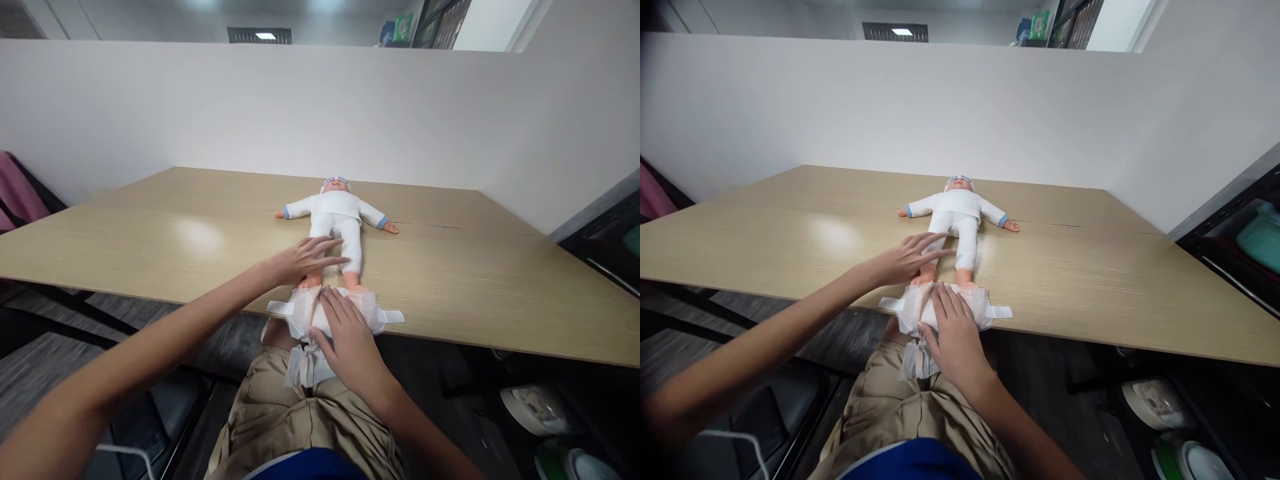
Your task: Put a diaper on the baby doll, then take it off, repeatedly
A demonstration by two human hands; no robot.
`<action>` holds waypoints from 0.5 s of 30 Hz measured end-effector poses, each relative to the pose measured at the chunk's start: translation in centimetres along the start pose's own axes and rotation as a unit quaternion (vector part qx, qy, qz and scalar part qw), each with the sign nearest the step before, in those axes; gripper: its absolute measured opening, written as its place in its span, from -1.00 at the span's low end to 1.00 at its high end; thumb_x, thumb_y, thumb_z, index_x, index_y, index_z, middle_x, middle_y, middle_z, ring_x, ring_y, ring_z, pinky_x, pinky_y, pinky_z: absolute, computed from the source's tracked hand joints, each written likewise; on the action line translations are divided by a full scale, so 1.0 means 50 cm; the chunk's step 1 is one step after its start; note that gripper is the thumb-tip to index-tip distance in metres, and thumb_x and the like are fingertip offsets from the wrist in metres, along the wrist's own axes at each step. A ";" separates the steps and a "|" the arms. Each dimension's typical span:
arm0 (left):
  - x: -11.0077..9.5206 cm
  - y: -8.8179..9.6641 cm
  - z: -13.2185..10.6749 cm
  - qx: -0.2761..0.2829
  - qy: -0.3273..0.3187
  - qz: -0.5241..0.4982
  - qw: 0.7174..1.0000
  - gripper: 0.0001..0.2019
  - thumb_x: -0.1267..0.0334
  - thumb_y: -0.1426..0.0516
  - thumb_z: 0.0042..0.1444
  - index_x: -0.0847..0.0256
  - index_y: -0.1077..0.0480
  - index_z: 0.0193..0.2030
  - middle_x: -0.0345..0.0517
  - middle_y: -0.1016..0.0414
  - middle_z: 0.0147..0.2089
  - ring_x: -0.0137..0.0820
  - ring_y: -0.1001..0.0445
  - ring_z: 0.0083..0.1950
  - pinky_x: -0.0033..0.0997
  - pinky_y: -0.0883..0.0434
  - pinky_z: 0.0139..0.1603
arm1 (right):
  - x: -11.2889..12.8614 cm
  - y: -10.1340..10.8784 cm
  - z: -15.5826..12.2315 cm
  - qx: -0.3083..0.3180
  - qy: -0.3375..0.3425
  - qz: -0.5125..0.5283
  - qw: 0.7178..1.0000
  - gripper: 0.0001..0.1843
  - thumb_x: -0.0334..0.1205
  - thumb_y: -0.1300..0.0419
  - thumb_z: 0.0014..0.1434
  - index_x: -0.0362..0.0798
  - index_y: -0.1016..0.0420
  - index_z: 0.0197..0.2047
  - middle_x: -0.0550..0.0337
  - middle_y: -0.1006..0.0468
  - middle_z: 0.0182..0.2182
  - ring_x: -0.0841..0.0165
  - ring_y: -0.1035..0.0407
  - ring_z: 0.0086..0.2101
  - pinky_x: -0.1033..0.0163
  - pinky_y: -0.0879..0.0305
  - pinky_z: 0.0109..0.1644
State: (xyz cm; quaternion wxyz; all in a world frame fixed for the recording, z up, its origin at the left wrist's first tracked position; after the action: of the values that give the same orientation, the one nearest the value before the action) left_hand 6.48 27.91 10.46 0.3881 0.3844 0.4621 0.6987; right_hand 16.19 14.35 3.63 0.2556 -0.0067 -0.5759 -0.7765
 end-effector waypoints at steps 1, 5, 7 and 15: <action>-0.005 -0.018 0.026 0.029 -0.055 0.019 0.998 0.04 0.63 -0.19 0.14 -0.03 -0.04 0.73 0.16 0.08 0.80 0.12 -0.08 0.75 0.18 -0.22 0.63 | 0.000 0.000 0.000 -0.002 -0.001 0.000 1.000 -0.26 -0.05 -0.18 0.57 -0.25 -0.24 0.64 -0.23 -0.24 0.61 -0.03 -0.13 0.60 -0.29 -0.19 0.66; -0.025 -0.057 0.094 0.099 -0.199 0.026 0.975 0.22 0.62 -0.32 -0.11 0.02 -0.05 0.73 0.01 0.13 0.82 0.02 0.05 0.80 -0.01 -0.11 0.71 | 0.001 0.010 0.000 -0.015 -0.012 0.013 1.000 -0.31 -0.08 -0.20 0.56 -0.17 -0.30 0.61 -0.22 -0.32 0.58 -0.07 -0.19 0.57 -0.35 -0.26 0.62; -0.028 -0.056 0.116 0.092 -0.219 -0.003 0.971 0.06 0.54 -0.34 -0.03 0.10 -0.20 0.66 0.00 0.02 0.80 0.03 -0.07 0.76 -0.03 -0.19 0.66 | 0.000 0.015 0.000 -0.019 -0.021 0.026 0.999 -0.35 -0.10 -0.21 0.55 -0.08 -0.35 0.60 -0.17 -0.38 0.55 -0.05 -0.24 0.54 -0.33 -0.31 0.60; -0.030 -0.035 0.158 -0.013 -0.224 -0.082 0.971 -0.68 0.24 -0.15 0.44 0.05 -0.57 0.25 0.01 -0.66 0.37 0.03 -0.52 0.28 0.05 -0.37 0.28 | -0.017 0.013 0.003 0.037 -0.026 0.022 0.999 -0.29 -0.03 -0.16 0.59 -0.12 -0.24 0.66 -0.11 -0.35 0.58 -0.02 -0.25 0.54 -0.28 -0.34 0.60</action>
State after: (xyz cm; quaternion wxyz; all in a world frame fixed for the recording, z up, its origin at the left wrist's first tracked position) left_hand 14.51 29.76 10.75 0.5429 0.4868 0.3840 0.5665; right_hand 17.16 14.68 4.00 0.2576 -0.0300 -0.6106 -0.7483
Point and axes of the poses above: each hand's wrist, its own z-axis towards the middle knuckle, its own y-axis out of the back of the hand, x = y × z, the point moved 8 cm from there along z, towards the middle knuckle
